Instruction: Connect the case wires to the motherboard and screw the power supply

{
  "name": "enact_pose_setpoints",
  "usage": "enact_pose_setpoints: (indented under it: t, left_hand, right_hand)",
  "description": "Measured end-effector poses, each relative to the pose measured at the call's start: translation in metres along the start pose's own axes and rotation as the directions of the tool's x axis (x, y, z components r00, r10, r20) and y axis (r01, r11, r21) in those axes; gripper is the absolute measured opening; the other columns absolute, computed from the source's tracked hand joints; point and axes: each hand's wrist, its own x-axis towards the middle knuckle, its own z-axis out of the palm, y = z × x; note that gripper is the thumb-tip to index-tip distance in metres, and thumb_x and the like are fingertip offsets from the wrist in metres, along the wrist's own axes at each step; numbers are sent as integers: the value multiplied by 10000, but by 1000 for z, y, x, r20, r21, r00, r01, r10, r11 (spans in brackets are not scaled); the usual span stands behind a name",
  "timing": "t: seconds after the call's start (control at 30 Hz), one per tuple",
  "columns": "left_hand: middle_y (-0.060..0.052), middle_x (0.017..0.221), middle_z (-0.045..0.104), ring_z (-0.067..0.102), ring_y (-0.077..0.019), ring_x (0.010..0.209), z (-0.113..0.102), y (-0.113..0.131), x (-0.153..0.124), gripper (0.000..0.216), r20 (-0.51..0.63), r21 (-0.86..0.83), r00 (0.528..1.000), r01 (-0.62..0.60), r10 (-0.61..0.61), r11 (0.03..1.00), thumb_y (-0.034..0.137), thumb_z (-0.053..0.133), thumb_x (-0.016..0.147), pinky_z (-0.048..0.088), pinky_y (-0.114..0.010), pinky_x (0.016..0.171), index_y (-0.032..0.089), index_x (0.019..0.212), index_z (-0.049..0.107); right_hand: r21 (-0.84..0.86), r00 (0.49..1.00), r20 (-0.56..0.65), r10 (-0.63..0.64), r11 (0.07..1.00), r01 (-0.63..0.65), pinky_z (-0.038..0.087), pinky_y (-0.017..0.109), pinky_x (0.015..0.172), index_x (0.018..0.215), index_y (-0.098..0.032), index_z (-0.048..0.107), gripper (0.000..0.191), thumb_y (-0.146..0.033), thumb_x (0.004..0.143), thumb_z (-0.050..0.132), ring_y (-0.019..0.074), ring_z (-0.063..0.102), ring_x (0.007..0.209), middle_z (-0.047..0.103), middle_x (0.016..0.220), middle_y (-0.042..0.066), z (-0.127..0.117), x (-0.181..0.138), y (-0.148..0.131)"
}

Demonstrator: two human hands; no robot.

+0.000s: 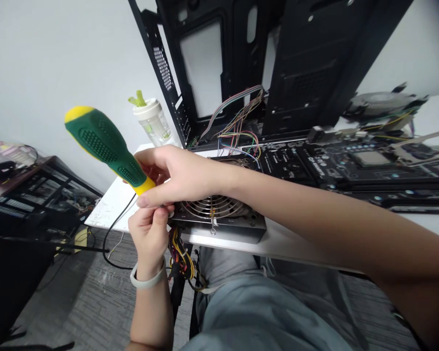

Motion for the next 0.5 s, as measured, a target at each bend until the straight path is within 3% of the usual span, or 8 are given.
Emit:
enact_pose_setpoints:
  t: [0.13,0.23,0.37,0.5]
  left_hand:
    - [-13,748,710,632,-121,677,-2,1,1,257,78,-14,997,-6,7,1000,410,582,910,490,-222,655,206,863,731]
    - [-28,795,719,642,-128,709,-4,0,1,259,124,-25,992,-24,27,999,390,551,930,503,-233,680,209,906,735]
    - [-56,818,717,652,-160,760,-7,-1,2,299,139,-53,990,6,1,999,423,559,916,514,-260,693,192,856,738]
    - [-54,822,714,657,-166,786,-5,2,5,264,155,-184,987,74,-45,980,426,622,875,527,-268,724,190,859,740]
  right_hand:
    - [152,999,43,15,988,-21,408,173,451,905,-156,469,142,-105,800,550,30,424,492,525,746,-46,-2,0,0]
    - [227,996,69,48,972,-62,421,179,458,979,-154,477,206,-103,793,551,28,437,502,596,865,-6,-4,0,-3]
    - [186,992,83,96,976,-110,410,183,435,951,-155,493,219,-144,774,621,41,449,504,589,803,-8,-3,-1,-5]
    - [89,996,-5,94,992,-93,386,185,435,834,-177,457,257,-163,730,691,48,433,500,500,670,-56,-1,-1,-3]
